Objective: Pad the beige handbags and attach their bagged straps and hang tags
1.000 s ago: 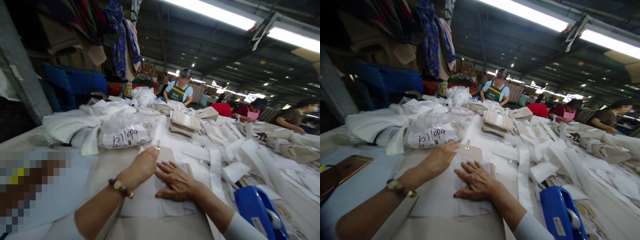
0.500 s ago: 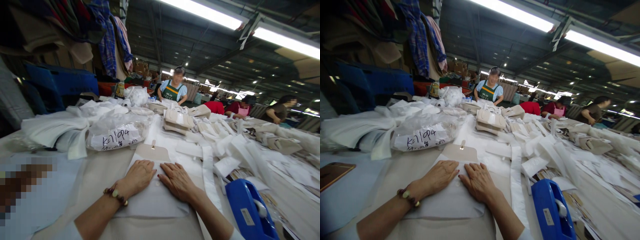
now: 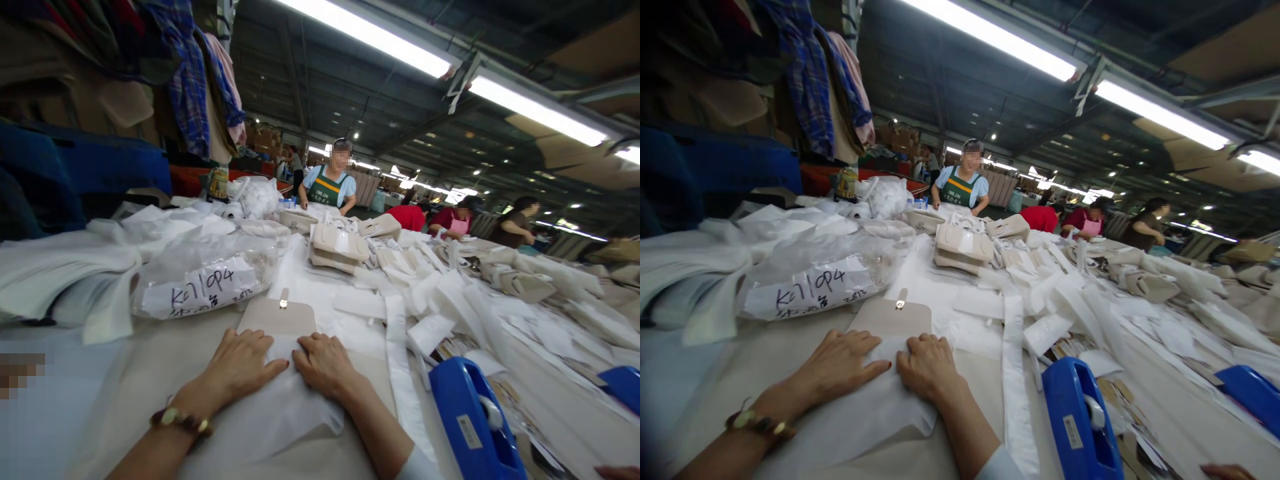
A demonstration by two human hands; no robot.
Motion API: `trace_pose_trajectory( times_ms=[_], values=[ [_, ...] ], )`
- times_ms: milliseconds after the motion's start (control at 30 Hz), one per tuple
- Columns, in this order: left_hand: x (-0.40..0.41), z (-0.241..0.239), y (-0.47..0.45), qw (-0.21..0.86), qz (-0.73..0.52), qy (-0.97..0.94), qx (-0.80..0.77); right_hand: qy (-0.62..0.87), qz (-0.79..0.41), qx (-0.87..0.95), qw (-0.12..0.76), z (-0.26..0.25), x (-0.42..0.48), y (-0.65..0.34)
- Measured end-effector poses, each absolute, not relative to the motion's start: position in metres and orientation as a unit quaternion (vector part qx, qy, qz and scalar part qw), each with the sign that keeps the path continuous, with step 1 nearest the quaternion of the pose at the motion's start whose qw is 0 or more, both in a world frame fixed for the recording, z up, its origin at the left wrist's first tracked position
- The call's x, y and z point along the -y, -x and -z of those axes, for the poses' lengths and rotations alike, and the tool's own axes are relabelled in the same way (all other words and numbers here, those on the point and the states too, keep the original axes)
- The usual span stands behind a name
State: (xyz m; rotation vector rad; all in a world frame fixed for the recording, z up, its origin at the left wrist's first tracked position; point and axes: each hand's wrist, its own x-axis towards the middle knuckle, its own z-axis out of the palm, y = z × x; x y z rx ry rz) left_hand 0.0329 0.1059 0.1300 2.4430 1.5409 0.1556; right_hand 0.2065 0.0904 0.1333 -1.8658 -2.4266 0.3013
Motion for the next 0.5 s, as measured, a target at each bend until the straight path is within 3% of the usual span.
trace_pose_trajectory(
  times_ms=[300,500],
  values=[
    [-0.098,-0.128,-0.023,0.145,-0.087,-0.821,-0.545,0.631,-0.099,0.755,0.152,-0.125,-0.084,-0.2],
    [-0.097,-0.127,-0.021,0.184,-0.085,-0.803,-0.561,0.625,-0.128,0.75,0.176,-0.122,-0.078,-0.203]
  ],
)
